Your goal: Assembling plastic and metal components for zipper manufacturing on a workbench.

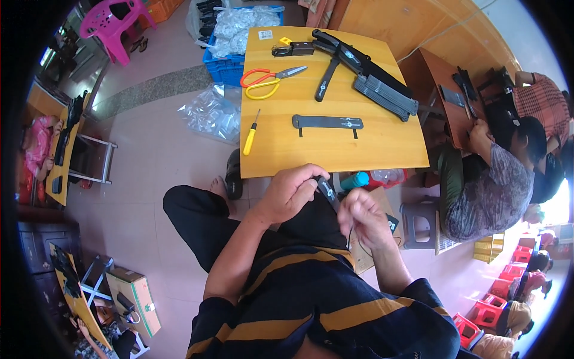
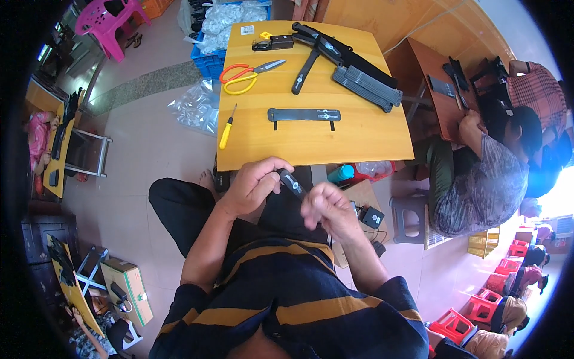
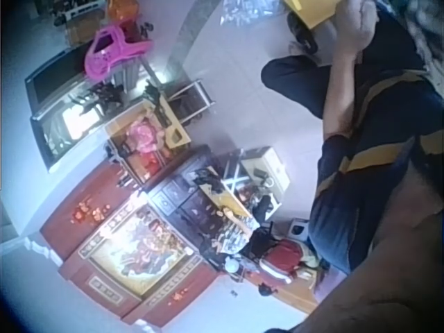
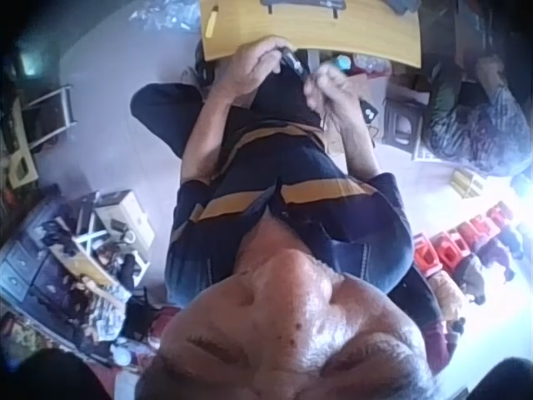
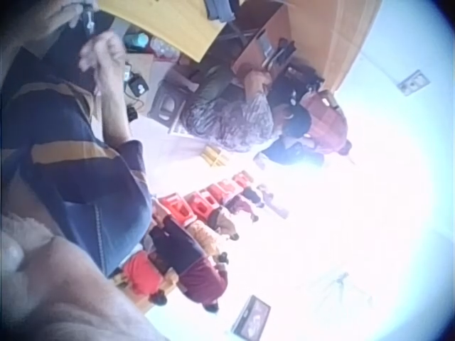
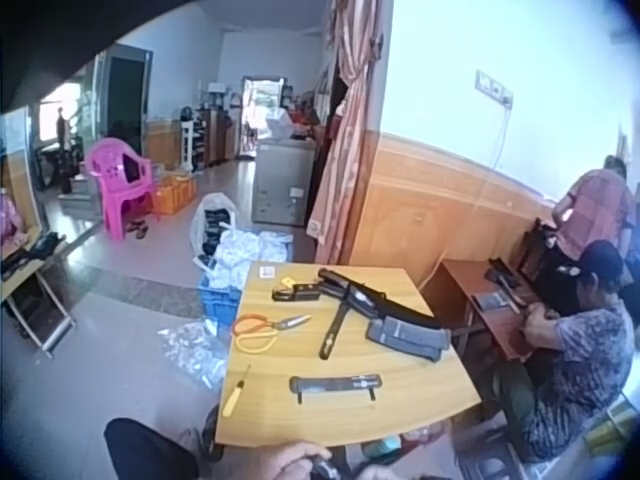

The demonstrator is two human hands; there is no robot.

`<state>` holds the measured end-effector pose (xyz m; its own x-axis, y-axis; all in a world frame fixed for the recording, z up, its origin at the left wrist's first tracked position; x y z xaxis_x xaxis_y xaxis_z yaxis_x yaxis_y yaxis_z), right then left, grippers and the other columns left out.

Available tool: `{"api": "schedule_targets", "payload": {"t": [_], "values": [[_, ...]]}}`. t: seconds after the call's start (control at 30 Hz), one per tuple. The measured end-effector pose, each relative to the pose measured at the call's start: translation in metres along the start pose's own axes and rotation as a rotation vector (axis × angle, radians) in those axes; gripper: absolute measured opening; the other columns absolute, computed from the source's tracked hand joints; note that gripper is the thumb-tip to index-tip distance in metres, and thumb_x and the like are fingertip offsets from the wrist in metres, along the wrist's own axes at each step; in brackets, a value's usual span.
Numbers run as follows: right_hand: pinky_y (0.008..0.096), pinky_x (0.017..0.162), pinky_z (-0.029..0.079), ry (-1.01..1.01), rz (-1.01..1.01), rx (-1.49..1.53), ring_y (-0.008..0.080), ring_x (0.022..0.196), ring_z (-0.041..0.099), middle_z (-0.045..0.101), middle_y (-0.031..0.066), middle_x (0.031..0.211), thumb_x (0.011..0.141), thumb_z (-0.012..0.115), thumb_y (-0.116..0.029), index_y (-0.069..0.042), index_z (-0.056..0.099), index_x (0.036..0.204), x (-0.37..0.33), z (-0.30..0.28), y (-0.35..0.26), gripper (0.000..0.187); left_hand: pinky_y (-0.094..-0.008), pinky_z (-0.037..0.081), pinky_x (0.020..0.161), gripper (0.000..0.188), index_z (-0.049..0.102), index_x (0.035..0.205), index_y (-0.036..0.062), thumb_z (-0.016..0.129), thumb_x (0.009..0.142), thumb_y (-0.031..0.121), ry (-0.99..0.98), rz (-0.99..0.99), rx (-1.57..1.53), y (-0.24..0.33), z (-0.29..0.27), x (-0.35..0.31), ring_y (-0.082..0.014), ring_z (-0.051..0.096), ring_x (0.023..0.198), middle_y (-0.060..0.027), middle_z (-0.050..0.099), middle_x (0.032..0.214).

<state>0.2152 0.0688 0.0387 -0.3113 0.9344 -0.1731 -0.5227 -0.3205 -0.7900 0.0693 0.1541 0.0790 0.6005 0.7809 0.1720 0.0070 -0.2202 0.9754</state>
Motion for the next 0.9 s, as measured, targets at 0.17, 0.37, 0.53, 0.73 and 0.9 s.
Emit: {"api": "schedule_targets", "payload": {"t": [0.17,0.37,0.53,0.73,0.9], "values": [[0.0245,0.084,0.048,0.057,-0.073,-0.522,0.0068,0.095,0.057,0.063,-0.0004,0.105,0.108,0.063,-0.028,0.000,0.060,0.123,0.030,0.011,-0.025,0.032,-0.0281,0.052,0.073,0.027,0.066,0.122,0.0022,0.049,0.102,0.011,-0.083,0.050,-0.013,0.005,0.010,0.002,-0.0129,0.063,0.075,-0.0056,0.066,0.085],[0.0266,0.094,0.050,-0.049,0.075,-0.404,0.0125,0.100,0.064,0.068,0.0027,0.105,0.108,0.062,-0.032,-0.001,0.063,0.125,0.037,0.013,-0.004,0.035,-0.0276,0.051,0.073,0.027,0.064,0.124,0.0031,0.047,0.106,0.013,-0.113,0.042,-0.113,0.011,0.012,-0.003,-0.0126,0.062,0.077,-0.0051,0.065,0.090],[0.0290,0.096,0.053,-0.225,0.160,0.029,0.0164,0.104,0.069,0.072,0.0073,0.112,0.105,0.067,-0.032,-0.003,0.062,0.132,0.040,0.024,0.014,0.040,-0.0261,0.049,0.073,0.026,0.064,0.124,0.0021,0.048,0.107,0.013,-0.121,0.051,-0.249,0.012,0.017,-0.001,-0.0102,0.059,0.077,-0.0033,0.064,0.090],[0.0315,0.097,0.054,0.083,-0.097,-0.147,0.0155,0.103,0.070,0.073,0.0071,0.115,0.102,0.072,-0.021,-0.003,0.064,0.131,0.047,-0.011,0.011,0.035,-0.0202,0.052,0.074,0.016,0.065,0.114,-0.0014,0.066,0.098,-0.001,0.307,-0.041,-0.285,-0.014,-0.010,-0.011,-0.0044,0.064,0.082,-0.0017,0.067,0.092],[0.0272,0.097,0.053,0.109,-0.214,-0.263,0.0117,0.106,0.068,0.073,0.0043,0.115,0.101,0.071,-0.008,-0.001,0.065,0.126,0.047,-0.002,0.001,0.027,-0.0217,0.055,0.062,0.015,0.068,0.102,-0.0005,0.075,0.089,-0.002,0.400,-0.028,-0.183,-0.013,-0.006,-0.016,-0.0068,0.069,0.071,-0.0047,0.074,0.083]]}}
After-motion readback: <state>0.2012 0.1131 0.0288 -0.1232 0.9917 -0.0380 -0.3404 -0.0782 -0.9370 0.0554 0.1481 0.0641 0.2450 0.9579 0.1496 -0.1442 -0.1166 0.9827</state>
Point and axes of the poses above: each hand's wrist, its own x-axis towards the middle knuckle, its own z-axis out of the palm, y = z × x, the point moved 10 cm from there along x, towards the middle knuckle
